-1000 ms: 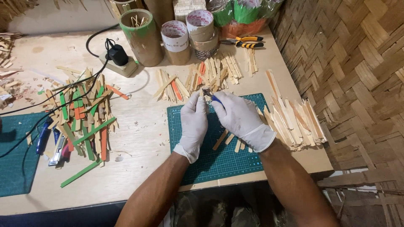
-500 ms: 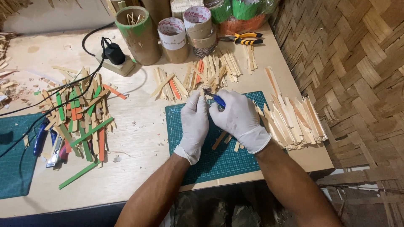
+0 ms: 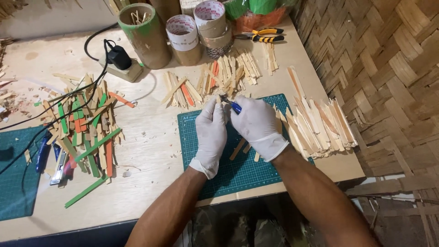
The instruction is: Trimming the ends of thin wooden sticks using a handheld cutter on a cutting mat in a workshop environment.
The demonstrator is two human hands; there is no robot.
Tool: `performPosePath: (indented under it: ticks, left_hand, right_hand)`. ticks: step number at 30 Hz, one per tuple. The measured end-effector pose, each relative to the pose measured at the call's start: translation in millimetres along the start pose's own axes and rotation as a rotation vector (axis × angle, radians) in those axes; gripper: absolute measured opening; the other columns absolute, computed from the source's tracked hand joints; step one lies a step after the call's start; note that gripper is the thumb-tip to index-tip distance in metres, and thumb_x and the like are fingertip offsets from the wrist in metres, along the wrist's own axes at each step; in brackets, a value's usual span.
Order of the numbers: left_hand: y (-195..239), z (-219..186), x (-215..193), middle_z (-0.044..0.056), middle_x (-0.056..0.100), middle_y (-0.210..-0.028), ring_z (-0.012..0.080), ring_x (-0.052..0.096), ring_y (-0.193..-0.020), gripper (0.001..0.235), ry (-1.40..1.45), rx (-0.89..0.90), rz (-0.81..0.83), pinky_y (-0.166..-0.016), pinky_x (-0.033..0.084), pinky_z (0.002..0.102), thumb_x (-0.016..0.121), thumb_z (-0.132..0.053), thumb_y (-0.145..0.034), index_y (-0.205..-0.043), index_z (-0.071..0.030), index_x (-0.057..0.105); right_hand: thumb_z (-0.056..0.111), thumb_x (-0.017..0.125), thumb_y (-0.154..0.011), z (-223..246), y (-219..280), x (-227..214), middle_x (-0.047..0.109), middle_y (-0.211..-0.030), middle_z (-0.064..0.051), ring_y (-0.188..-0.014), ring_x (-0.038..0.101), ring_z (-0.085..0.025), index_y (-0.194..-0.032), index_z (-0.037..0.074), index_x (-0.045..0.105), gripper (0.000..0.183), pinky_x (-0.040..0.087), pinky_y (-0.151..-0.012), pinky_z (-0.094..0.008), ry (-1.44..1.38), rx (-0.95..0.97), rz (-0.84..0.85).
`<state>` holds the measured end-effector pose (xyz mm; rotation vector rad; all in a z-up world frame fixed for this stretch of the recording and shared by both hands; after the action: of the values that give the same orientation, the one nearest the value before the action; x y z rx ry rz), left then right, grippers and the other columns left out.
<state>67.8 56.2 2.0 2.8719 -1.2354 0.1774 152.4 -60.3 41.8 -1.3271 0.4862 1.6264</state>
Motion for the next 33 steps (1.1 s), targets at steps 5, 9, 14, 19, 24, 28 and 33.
performPosePath:
  ticks: [5, 9, 14, 19, 24, 28, 33]
  left_hand:
    - [2, -5, 0, -0.001, 0.057, -0.058, 0.0064, 0.052, -0.06, 0.031, -0.055, 0.012, 0.004, -0.056, 0.045, 0.02, 0.053, -0.016, -0.106, -0.13, -0.008, 0.07]
    - [0, 9, 0, -0.001, 0.056, -0.058, 0.0069, 0.051, -0.059, 0.031, -0.044, 0.002, 0.004, -0.054, 0.044, 0.021, 0.052, -0.016, -0.106, -0.131, -0.01, 0.07]
    - [-5, 18, 1, -0.001, 0.056, -0.058, 0.0068, 0.05, -0.059, 0.031, -0.058, 0.007, 0.003, -0.054, 0.044, 0.021, 0.052, -0.016, -0.107, -0.132, -0.011, 0.069]
    - [-6, 19, 1, -0.002, 0.054, -0.058, 0.0073, 0.048, -0.059, 0.031, -0.056, -0.008, 0.012, -0.056, 0.042, 0.022, 0.051, -0.017, -0.107, -0.13, -0.01, 0.07]
    - [-16, 29, -1, -0.001, 0.054, -0.057, 0.0085, 0.048, -0.059, 0.026, -0.037, 0.015, -0.007, -0.056, 0.041, 0.024, 0.051, -0.022, -0.107, -0.115, -0.012, 0.074]
    - [-2, -10, 0, -0.001, 0.053, -0.061, 0.0095, 0.048, -0.063, 0.026, 0.061, 0.021, 0.014, -0.06, 0.042, 0.025, 0.047, -0.016, -0.107, -0.114, -0.007, 0.07]
    - [1, -18, 2, 0.0, 0.054, -0.06, 0.0091, 0.05, -0.062, 0.023, 0.096, 0.046, 0.013, -0.06, 0.043, 0.024, 0.049, -0.016, -0.107, -0.107, -0.009, 0.071]
  right_hand:
    - [0.038, 0.065, -0.087, 1, -2, 2, 0.067, -0.057, -0.003, -0.061, 0.074, -0.03, -0.077, 0.017, 0.066, 0.023, 0.06, -0.058, -0.044, -0.019, -0.021, -0.035]
    - [0.035, 0.065, -0.089, 5, -2, 0, 0.068, -0.058, -0.006, -0.06, 0.073, -0.033, -0.078, 0.015, 0.067, 0.022, 0.059, -0.055, -0.047, -0.048, -0.056, -0.045]
    - [0.032, 0.066, -0.093, 2, -2, 1, 0.067, -0.058, -0.017, -0.058, 0.068, -0.047, -0.077, 0.007, 0.066, 0.03, 0.053, -0.051, -0.058, -0.169, -0.08, -0.054]
    - [0.039, 0.069, -0.089, 5, -1, -5, 0.065, -0.054, -0.003, -0.052, 0.07, -0.03, -0.074, 0.018, 0.066, 0.027, 0.057, -0.049, -0.044, -0.014, -0.118, -0.171]
    - [0.041, 0.071, -0.09, -2, -3, -12, 0.067, -0.06, -0.001, -0.059, 0.073, -0.027, -0.084, 0.023, 0.072, 0.019, 0.058, -0.053, -0.041, -0.062, -0.121, -0.239]
    - [0.042, 0.074, -0.092, -7, -2, -28, 0.068, -0.065, -0.002, -0.063, 0.073, -0.027, -0.091, 0.025, 0.076, 0.017, 0.059, -0.058, -0.038, -0.15, -0.093, -0.254]
    - [0.042, 0.074, -0.091, -6, 1, -18, 0.07, -0.068, -0.003, -0.066, 0.074, -0.028, -0.096, 0.028, 0.079, 0.015, 0.061, -0.061, -0.041, -0.15, -0.093, -0.23]
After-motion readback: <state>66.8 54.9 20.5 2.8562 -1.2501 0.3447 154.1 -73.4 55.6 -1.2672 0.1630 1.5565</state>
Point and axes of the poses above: each hand's wrist, its own y-axis away from the middle knuckle, its own x-axis out of the palm, z = x × y, the point moved 10 cm from there along -y, towards the middle knuckle
